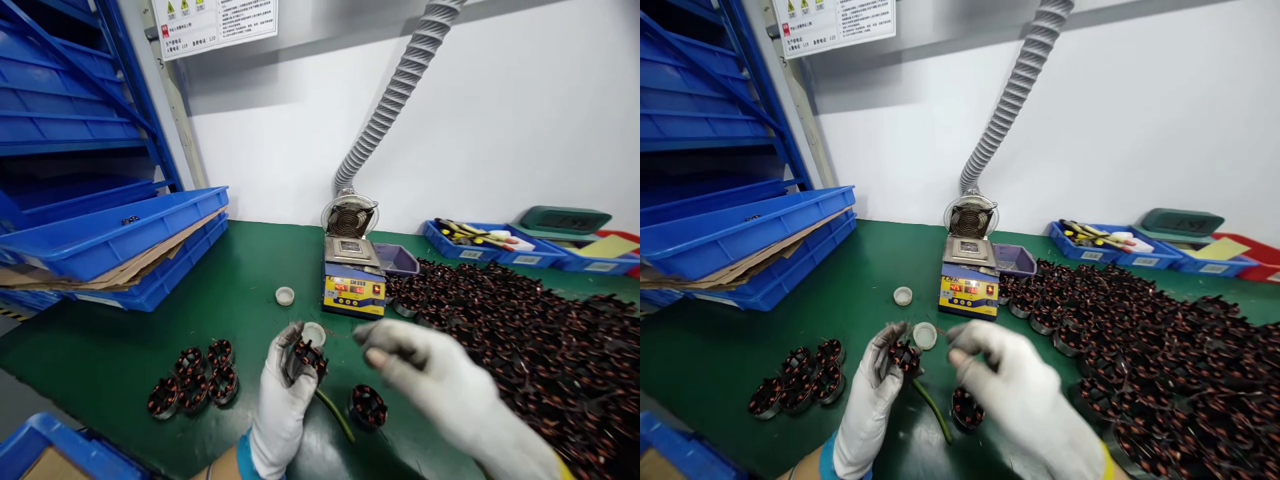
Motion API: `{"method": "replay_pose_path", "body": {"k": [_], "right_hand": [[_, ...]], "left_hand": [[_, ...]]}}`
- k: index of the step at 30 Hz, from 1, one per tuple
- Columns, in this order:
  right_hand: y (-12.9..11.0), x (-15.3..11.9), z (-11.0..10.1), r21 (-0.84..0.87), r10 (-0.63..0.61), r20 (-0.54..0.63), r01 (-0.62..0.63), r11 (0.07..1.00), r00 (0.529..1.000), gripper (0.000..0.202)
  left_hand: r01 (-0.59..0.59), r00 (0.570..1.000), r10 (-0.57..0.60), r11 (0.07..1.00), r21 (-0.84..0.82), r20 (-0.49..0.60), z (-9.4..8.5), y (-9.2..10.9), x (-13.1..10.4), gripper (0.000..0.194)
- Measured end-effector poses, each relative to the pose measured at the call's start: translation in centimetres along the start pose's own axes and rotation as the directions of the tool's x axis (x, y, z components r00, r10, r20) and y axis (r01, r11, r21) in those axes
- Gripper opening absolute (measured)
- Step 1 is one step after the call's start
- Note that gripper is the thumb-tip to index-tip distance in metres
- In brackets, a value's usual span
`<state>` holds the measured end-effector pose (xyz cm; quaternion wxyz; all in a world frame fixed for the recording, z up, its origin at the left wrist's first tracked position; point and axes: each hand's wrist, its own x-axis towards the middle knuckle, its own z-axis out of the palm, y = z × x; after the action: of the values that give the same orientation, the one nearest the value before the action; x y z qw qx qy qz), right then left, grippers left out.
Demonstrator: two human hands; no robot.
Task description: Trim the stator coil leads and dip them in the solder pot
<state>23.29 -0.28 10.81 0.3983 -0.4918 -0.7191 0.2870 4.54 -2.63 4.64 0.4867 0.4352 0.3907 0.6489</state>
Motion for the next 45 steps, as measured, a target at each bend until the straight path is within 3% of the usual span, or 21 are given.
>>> {"method": "replay_pose_path", "body": {"k": [1,5,7,9,12,15,19,22,24,26,28,30,33,35,36,38,40,42,45], "right_hand": [[0.2,-0.7,1.1,-0.087,0.051,0.057,-0.046,0.995,0.997,0.023],[0.9,-2.7,6.6,-0.232,0.128,0.1,-0.102,0.967,0.987,0.073],[1.6,-2.7,8.2,-0.218,0.12,0.12,-0.091,0.972,0.986,0.077],[2.5,-2.3,8.7,-0.202,0.035,0.137,-0.007,0.979,0.99,0.075],[3.6,-1.7,8.1,-0.227,-0.138,0.171,0.175,0.958,0.976,0.072],[4.2,-1.2,6.9,-0.273,-0.199,0.147,0.233,0.933,0.969,0.071],[3.9,-0.4,5.5,-0.269,-0.233,0.073,0.244,0.932,0.97,0.064],[3.3,0.0,5.2,-0.277,-0.365,0.02,0.356,0.893,0.931,0.058],[3.0,0.1,5.2,-0.294,-0.45,-0.003,0.429,0.854,0.893,0.058],[3.1,0.1,5.2,-0.322,-0.494,0.009,0.47,0.822,0.87,0.06],[3.2,0.2,5.1,-0.358,-0.5,0.016,0.472,0.806,0.866,0.061],[3.2,0.3,4.7,-0.385,-0.492,0.017,0.46,0.8,0.87,0.06],[3.0,0.4,4.2,-0.413,-0.5,0.0,0.456,0.789,0.866,0.061],[2.9,0.4,4.1,-0.418,-0.513,-0.014,0.461,0.783,0.858,0.061],[2.9,0.4,4.1,-0.415,-0.518,-0.015,0.466,0.781,0.855,0.06],[3.1,0.4,4.2,-0.398,-0.523,-0.006,0.477,0.783,0.852,0.059],[3.1,0.4,4.2,-0.389,-0.502,0.036,0.474,0.79,0.864,0.06],[2.9,0.4,3.9,-0.401,-0.446,0.092,0.444,0.802,0.89,0.06],[2.3,0.4,3.3,-0.427,-0.365,0.131,0.384,0.818,0.922,0.06]], "left_hand": [[-0.013,1.0,0.013,1.0,-0.023,-0.016,-0.1,-0.4,-0.3,0.065],[0.117,0.992,-0.114,0.992,0.042,-0.056,-0.8,-1.3,-1.5,0.069],[0.128,0.992,-0.128,0.99,0.056,0.003,-0.8,-1.3,-1.6,0.071],[0.076,0.996,-0.078,0.996,0.052,0.042,-0.6,-0.9,-1.2,0.072],[0.059,0.995,-0.049,0.991,0.122,-0.088,-0.3,0.1,-0.3,0.05],[-0.004,0.981,0.044,0.979,0.205,-0.188,-0.5,1.2,0.2,0.03],[-0.218,0.944,0.255,0.958,0.186,-0.208,-1.4,1.9,0.3,0.031],[-0.271,0.903,0.328,0.936,0.226,-0.276,-1.7,1.9,1.0,0.025],[-0.198,0.945,0.268,0.925,0.326,-0.186,-1.5,1.9,1.5,0.029],[-0.072,0.991,0.117,0.888,0.454,-0.071,-1.3,2.0,1.9,0.024],[0.021,1.0,-0.007,0.851,0.524,-0.029,-1.3,2.3,2.1,0.031],[0.05,0.999,-0.044,0.861,0.505,-0.024,-1.4,2.9,2.1,0.039],[0.042,0.992,0.014,0.902,0.43,-0.125,-1.7,3.6,2.3,0.045],[0.048,0.996,-0.012,0.9,0.432,-0.085,-1.7,3.7,2.4,0.048],[0.079,0.997,-0.081,0.891,0.448,-0.015,-1.6,3.6,2.4,0.049],[0.179,0.954,-0.269,0.862,0.474,0.129,-1.4,3.4,2.3,0.049],[0.288,0.912,-0.383,0.851,0.44,0.144,-1.3,3.3,2.1,0.05],[0.302,0.932,-0.351,0.892,0.335,0.093,-1.5,3.5,2.1,0.051],[0.171,0.985,-0.174,0.949,0.266,-0.016,-1.9,4.0,2.3,0.051]]}}
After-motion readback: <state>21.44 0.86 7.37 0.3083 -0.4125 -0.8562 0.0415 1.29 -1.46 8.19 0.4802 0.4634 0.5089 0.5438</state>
